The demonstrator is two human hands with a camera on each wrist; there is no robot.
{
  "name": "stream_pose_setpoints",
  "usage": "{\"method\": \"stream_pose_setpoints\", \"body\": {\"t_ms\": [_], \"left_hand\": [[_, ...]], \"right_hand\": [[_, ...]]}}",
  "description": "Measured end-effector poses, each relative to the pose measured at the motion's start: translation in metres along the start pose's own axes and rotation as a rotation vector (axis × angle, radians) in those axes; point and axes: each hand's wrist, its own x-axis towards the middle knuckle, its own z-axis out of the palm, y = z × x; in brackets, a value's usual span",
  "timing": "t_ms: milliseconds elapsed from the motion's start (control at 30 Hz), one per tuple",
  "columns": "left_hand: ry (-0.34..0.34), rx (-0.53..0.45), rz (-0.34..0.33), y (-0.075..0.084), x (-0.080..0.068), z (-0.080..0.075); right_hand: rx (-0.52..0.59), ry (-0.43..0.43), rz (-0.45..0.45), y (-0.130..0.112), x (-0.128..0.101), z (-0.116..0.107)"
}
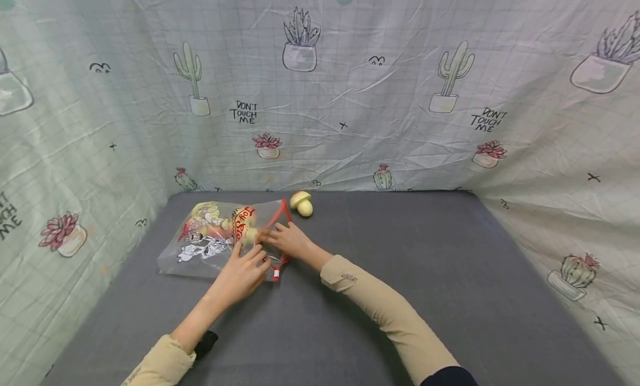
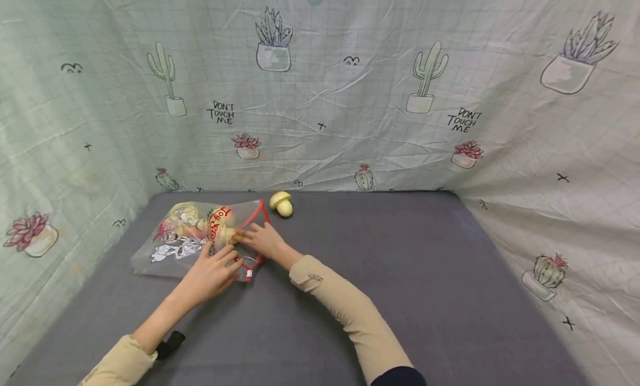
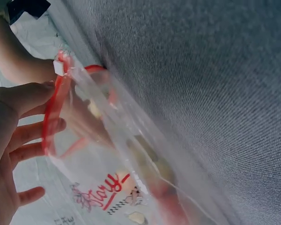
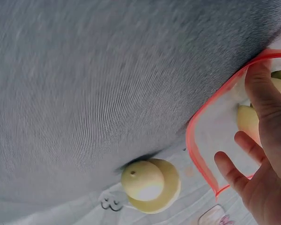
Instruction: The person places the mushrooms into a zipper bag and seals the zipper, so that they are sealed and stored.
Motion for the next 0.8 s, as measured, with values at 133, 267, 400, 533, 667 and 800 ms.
{"method": "stream_pose_setpoints", "body": {"t_ms": [133,267,400,533,667,800], "left_hand": [[-0.014,-0.004,0.022,0.002,0.000,-0.001],[-0.076,-0.041,0.022,0.003,-0.001,-0.002],[-0.129,-0.055,0.051,0.004,-0.002,-0.002],[-0.128,-0.034,0.068,0.006,-0.003,0.000],[-0.118,-0.028,0.066,0.006,-0.003,0.002],[-0.097,-0.029,0.068,0.007,-0.003,0.003]], "right_hand": [[0.071,-0.022,0.003,0.002,-0.002,0.003],[0.208,-0.024,0.014,0.002,-0.007,0.007],[0.344,-0.032,0.022,0.005,-0.013,0.011],[0.440,-0.026,0.023,0.009,-0.017,0.015],[0.512,-0.021,0.046,0.016,-0.021,0.019],[0.557,0.004,0.079,0.027,-0.025,0.022]]}}
